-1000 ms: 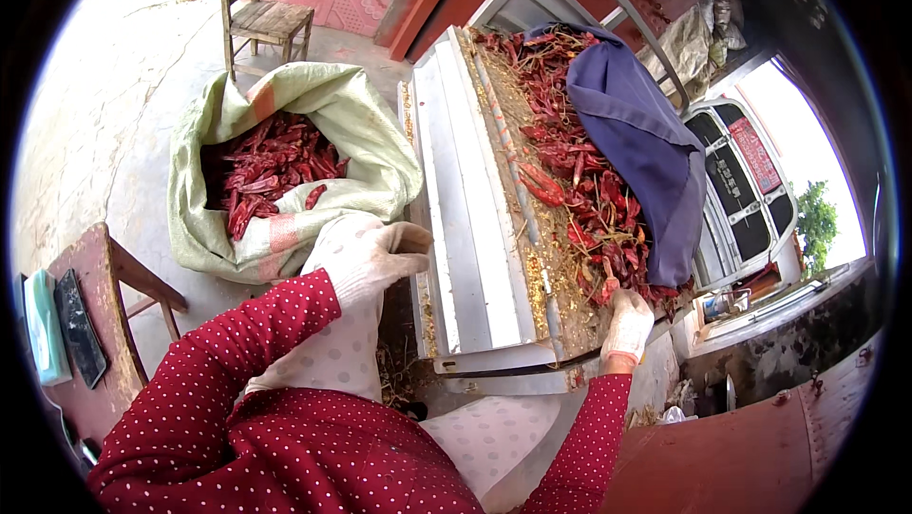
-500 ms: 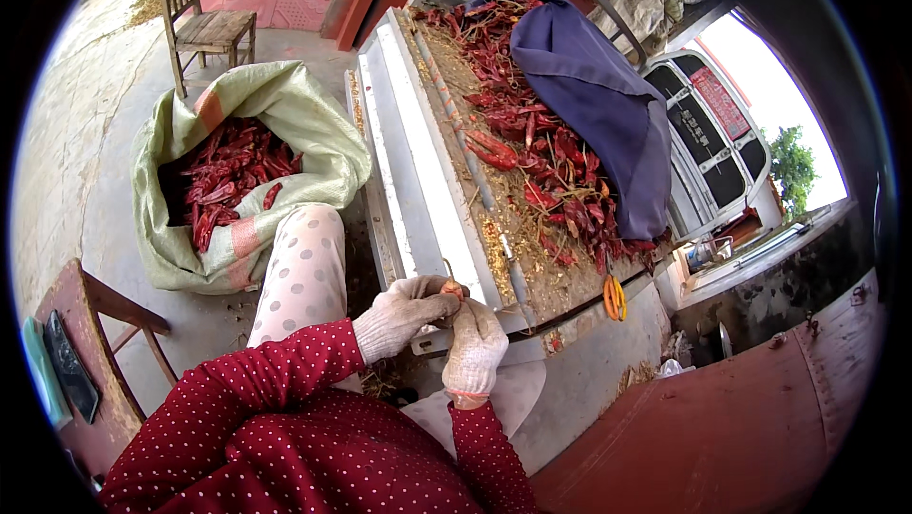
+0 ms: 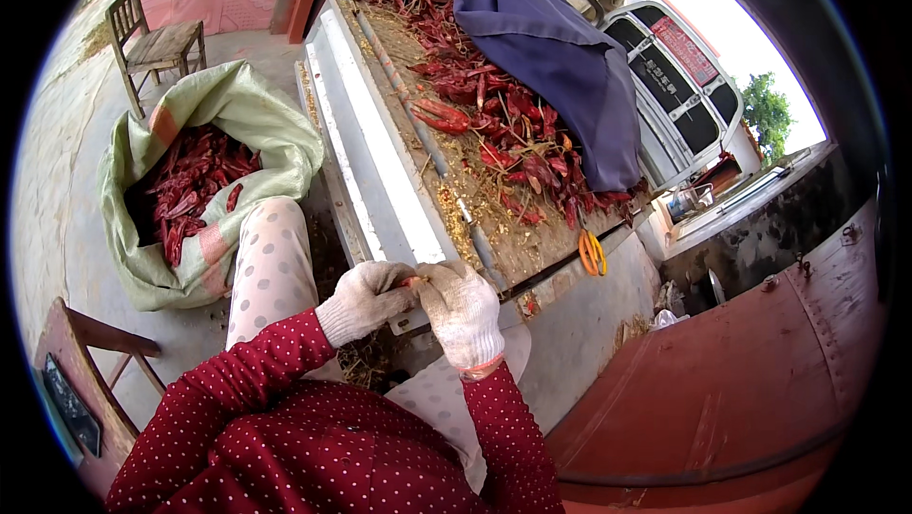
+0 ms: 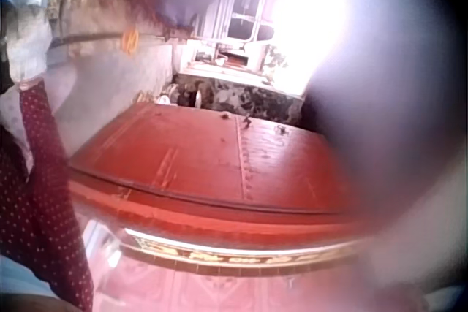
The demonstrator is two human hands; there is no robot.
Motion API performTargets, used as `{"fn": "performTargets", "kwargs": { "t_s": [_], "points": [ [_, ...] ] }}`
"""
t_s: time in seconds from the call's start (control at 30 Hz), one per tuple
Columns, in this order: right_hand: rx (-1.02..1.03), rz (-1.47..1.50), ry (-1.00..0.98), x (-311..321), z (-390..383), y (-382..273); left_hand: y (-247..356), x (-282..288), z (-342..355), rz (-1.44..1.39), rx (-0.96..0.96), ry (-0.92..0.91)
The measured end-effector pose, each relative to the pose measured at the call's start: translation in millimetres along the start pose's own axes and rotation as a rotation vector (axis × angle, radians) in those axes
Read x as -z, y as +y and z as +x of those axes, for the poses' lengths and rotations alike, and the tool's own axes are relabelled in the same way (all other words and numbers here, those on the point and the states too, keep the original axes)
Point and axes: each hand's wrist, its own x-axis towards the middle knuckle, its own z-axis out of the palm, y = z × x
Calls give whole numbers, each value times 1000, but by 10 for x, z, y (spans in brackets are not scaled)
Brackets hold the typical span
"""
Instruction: The person sits and repeatedly picks dried red chilies from a pile, uses orange-handled scissors to cut off the stems, and drops the trimmed chilies into a green sack. The stems and debris are discarded onto the work surface.
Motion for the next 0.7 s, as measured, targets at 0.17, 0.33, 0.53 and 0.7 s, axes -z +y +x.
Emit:
{"fn": "performTargets", "kwargs": {
  "t_s": [0.17, 0.33, 0.53, 0.7],
  "points": [
    [-165, 255, -44, -76, -74, 15, 77, 89, -40, -20, 6, -101],
    [-747, 1062, 7, -167, -115, -47, 173, 62, -60, 91, -24, -85],
    [-1039, 1283, -77, -129, -81, 34, 166, 2, -52, 207, -76, -43],
    [-1084, 1440, -108, -128, -143, 188, 270, -20, -44, 275, -91, -76]
  ]
}}
